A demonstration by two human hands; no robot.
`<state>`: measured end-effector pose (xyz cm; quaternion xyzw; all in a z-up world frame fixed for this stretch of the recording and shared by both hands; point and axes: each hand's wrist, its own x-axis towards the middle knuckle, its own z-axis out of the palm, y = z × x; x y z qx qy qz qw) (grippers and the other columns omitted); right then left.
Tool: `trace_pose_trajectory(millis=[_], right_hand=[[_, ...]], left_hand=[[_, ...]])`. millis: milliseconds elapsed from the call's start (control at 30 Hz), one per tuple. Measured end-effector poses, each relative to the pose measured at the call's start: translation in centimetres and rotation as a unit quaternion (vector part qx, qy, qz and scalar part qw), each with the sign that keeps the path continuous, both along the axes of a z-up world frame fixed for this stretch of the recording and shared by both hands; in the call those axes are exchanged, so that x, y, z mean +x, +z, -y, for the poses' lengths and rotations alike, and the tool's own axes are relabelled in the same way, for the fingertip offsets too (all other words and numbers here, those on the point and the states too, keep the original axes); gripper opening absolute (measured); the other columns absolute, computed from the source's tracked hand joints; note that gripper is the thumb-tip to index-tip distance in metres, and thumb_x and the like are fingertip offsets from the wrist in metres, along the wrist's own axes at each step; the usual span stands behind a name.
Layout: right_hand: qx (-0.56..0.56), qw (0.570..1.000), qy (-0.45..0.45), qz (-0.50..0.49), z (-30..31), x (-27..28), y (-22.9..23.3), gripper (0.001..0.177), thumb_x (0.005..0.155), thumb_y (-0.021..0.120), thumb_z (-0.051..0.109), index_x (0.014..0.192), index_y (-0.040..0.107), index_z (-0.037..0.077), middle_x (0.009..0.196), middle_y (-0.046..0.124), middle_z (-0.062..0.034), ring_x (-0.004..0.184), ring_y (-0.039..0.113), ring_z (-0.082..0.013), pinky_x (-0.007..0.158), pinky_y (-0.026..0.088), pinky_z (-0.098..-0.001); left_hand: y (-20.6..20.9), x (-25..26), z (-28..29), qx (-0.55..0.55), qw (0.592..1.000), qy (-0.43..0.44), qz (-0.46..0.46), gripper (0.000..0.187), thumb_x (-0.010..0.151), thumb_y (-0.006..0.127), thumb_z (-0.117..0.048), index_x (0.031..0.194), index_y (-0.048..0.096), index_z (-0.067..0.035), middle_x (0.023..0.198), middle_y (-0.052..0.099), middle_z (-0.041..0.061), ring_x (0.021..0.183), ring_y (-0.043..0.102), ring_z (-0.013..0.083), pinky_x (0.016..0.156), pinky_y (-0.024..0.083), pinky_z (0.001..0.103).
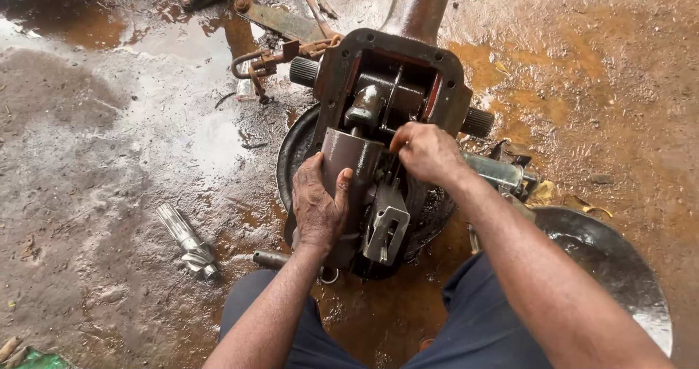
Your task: The person cleans the internal components of a gearbox by hand, wiping the gears and shafts with a cloth. They repeatedly remove debris from the housing and discard it into a metal basin containing dark liquid.
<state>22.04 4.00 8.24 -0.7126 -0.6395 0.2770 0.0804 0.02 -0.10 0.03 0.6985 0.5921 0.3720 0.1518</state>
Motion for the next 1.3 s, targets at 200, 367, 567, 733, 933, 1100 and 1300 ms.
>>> trace_pose_trajectory(millis=[200, 367, 567, 733, 933, 1100, 1300], right_hand=[[-0.058, 0.982, 0.158, 0.088, 0.2, -0.1, -1.0, 0.065, 0.082, 0.043, -0.010, 0.137, 0.066, 0.017, 0.145, 0.061, -0.0020, 0.125, 0.061, -0.0216, 0.108, 0.048, -0.0421], [-0.133, 0.973, 0.176, 0.075, -1.7, -0.6, -4.1, 0.074, 0.073, 0.043, -0.017, 0.138, 0.057, 0.015, 0.141, 0.057, -0.0069, 0.112, 0.070, -0.0217, 0.097, 0.058, -0.0384], [-0.172, 0.893, 0.310, 0.278, -2.8, -1.3, -5.4, 0.028, 0.082, 0.059, 0.001, 0.105, 0.075, 0.003, 0.111, 0.075, -0.0119, 0.099, 0.073, -0.0246, 0.081, 0.064, -0.0408], [-0.170, 0.908, 0.295, 0.246, -2.7, -1.1, -5.6, 0.033, 0.084, 0.059, 0.003, 0.111, 0.078, -0.001, 0.116, 0.078, -0.0153, 0.098, 0.072, -0.0231, 0.079, 0.059, -0.0368], [-0.035, 0.942, 0.215, 0.257, -0.9, -0.6, 1.8, 0.078, 0.086, 0.045, -0.011, 0.159, 0.038, 0.017, 0.167, 0.027, -0.0120, 0.090, 0.067, -0.0212, 0.064, 0.058, -0.0306], [-0.013, 0.959, 0.164, 0.229, -1.1, 0.0, 5.9, 0.075, 0.088, 0.039, -0.013, 0.156, 0.039, 0.018, 0.170, 0.021, -0.0078, 0.090, 0.064, -0.0159, 0.059, 0.056, -0.0260], [-0.040, 0.953, 0.166, 0.249, 0.6, -1.2, 5.4, 0.069, 0.093, 0.037, -0.009, 0.158, 0.038, 0.016, 0.154, 0.040, -0.0072, 0.090, 0.065, -0.0145, 0.062, 0.057, -0.0265]], left_hand=[[-0.6, 0.0, -0.3, 0.014, 1.000, -0.004, -0.007, 0.069, 0.103, 0.054, -0.055, 0.144, 0.045, -0.001, 0.139, 0.054, 0.022, 0.137, 0.047, 0.0368, 0.114, 0.040, 0.052], [-0.7, -0.1, -0.3, 0.020, 1.000, 0.001, 0.003, 0.069, 0.102, 0.054, -0.056, 0.144, 0.047, -0.001, 0.137, 0.055, 0.022, 0.137, 0.048, 0.0363, 0.114, 0.041, 0.051], [-0.3, 0.2, -0.2, 0.015, 1.000, -0.012, 0.006, 0.069, 0.103, 0.053, -0.056, 0.144, 0.046, -0.001, 0.137, 0.055, 0.022, 0.136, 0.049, 0.0362, 0.114, 0.042, 0.050], [-0.7, 0.0, -0.4, 0.012, 1.000, -0.001, -0.020, 0.069, 0.103, 0.051, -0.058, 0.143, 0.047, -0.003, 0.136, 0.055, 0.021, 0.136, 0.049, 0.0355, 0.114, 0.041, 0.051], [-1.1, -0.1, -0.5, 0.009, 1.000, -0.009, -0.017, 0.070, 0.104, 0.047, -0.059, 0.145, 0.045, -0.003, 0.136, 0.054, 0.021, 0.137, 0.047, 0.0354, 0.115, 0.041, 0.052], [-0.6, -0.1, -0.4, -0.005, 1.000, -0.002, -0.015, 0.071, 0.103, 0.047, -0.061, 0.145, 0.045, -0.004, 0.136, 0.054, 0.019, 0.137, 0.048, 0.0343, 0.115, 0.042, 0.052], [-1.1, 0.0, -0.4, 0.004, 1.000, -0.002, -0.021, 0.073, 0.102, 0.047, -0.062, 0.145, 0.043, -0.002, 0.138, 0.052, 0.022, 0.138, 0.046, 0.0361, 0.114, 0.042, 0.052]])
